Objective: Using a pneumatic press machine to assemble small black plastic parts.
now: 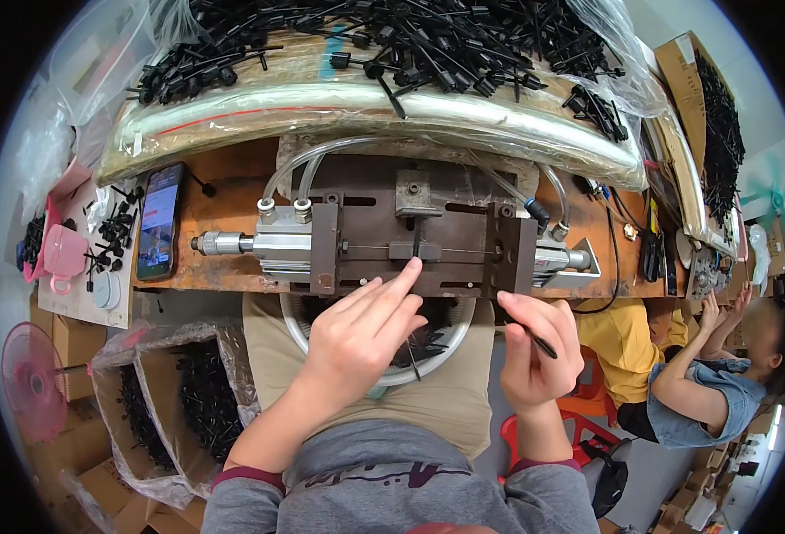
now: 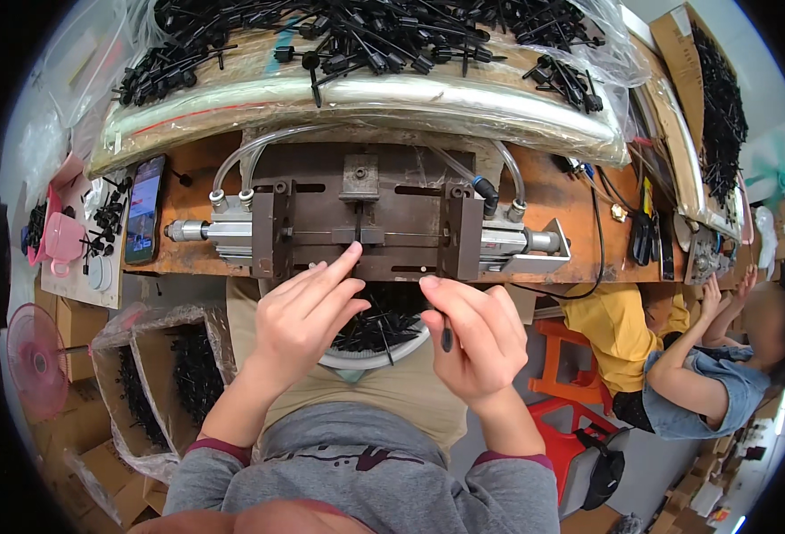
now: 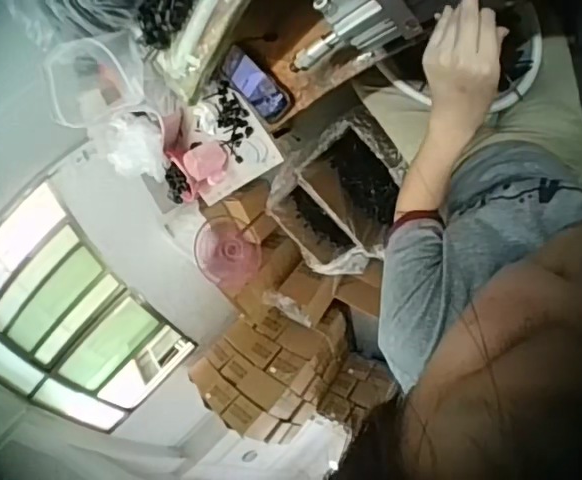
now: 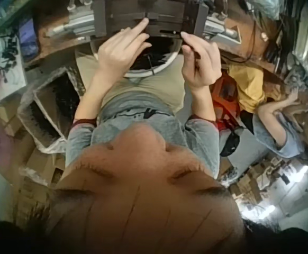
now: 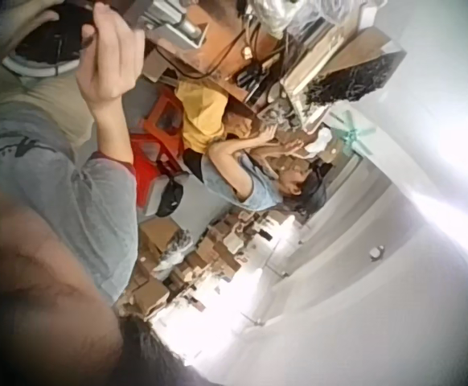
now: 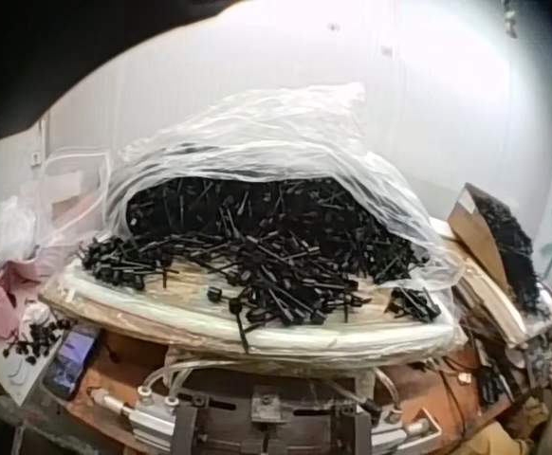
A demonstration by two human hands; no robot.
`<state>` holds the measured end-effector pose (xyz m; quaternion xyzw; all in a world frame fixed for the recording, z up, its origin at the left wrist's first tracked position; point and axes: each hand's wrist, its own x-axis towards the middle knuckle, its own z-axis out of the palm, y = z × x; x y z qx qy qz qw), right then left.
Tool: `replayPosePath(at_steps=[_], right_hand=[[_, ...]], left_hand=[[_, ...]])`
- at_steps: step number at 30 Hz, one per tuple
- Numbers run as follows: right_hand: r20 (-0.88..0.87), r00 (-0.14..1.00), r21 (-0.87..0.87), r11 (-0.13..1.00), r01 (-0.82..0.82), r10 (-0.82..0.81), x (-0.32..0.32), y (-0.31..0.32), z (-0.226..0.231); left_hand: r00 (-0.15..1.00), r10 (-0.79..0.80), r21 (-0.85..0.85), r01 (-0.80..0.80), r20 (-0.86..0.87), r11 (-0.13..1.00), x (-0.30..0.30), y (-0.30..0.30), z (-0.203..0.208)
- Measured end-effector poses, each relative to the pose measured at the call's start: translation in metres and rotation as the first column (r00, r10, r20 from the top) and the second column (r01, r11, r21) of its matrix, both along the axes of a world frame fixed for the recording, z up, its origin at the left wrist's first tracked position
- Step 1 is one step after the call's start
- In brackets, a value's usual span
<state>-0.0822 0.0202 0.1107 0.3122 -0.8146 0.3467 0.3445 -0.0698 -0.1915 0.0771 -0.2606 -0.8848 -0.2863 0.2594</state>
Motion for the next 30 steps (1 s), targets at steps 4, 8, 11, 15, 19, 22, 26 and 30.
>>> replayPosePath(at_steps=[4,8,11,15,19,22,26,30], right_hand=[[0.116,0.993,-0.079,0.996,0.046,-0.037,0.009,-0.006,0.003],[0.468,0.882,-0.293,0.951,0.093,0.058,0.017,-0.012,0.004],[0.682,0.665,-0.534,0.829,0.168,0.304,0.02,-0.016,0.009],[0.703,0.442,-0.679,0.71,0.185,0.557,0.017,-0.014,0.004],[0.701,0.405,-0.689,0.704,0.172,0.587,0.018,-0.016,-0.001],[0.701,0.433,-0.687,0.701,0.194,0.567,0.017,-0.018,-0.002],[0.697,0.443,-0.688,0.699,0.195,0.563,0.015,-0.023,-0.007],[0.675,0.453,-0.713,0.673,0.198,0.583,0.015,-0.032,-0.005]], left_hand=[[0.998,0.063,-0.105,-0.062,0.0,0.992,0.001,0.007,0.001],[0.998,0.058,-0.124,-0.056,0.015,0.991,-0.004,0.005,0.008],[0.997,0.067,-0.12,-0.062,0.04,0.991,-0.004,0.006,0.009],[0.995,0.077,-0.128,-0.069,0.064,0.989,-0.004,0.006,0.012],[0.997,0.053,-0.103,-0.047,0.062,0.994,-0.005,0.003,0.013],[0.996,-0.042,0.04,0.039,0.074,0.998,-0.001,-0.003,0.018],[0.945,-0.306,0.274,0.266,0.114,0.924,0.015,-0.004,0.031],[0.96,-0.263,0.296,0.224,0.097,0.928,0.018,-0.005,0.033]])
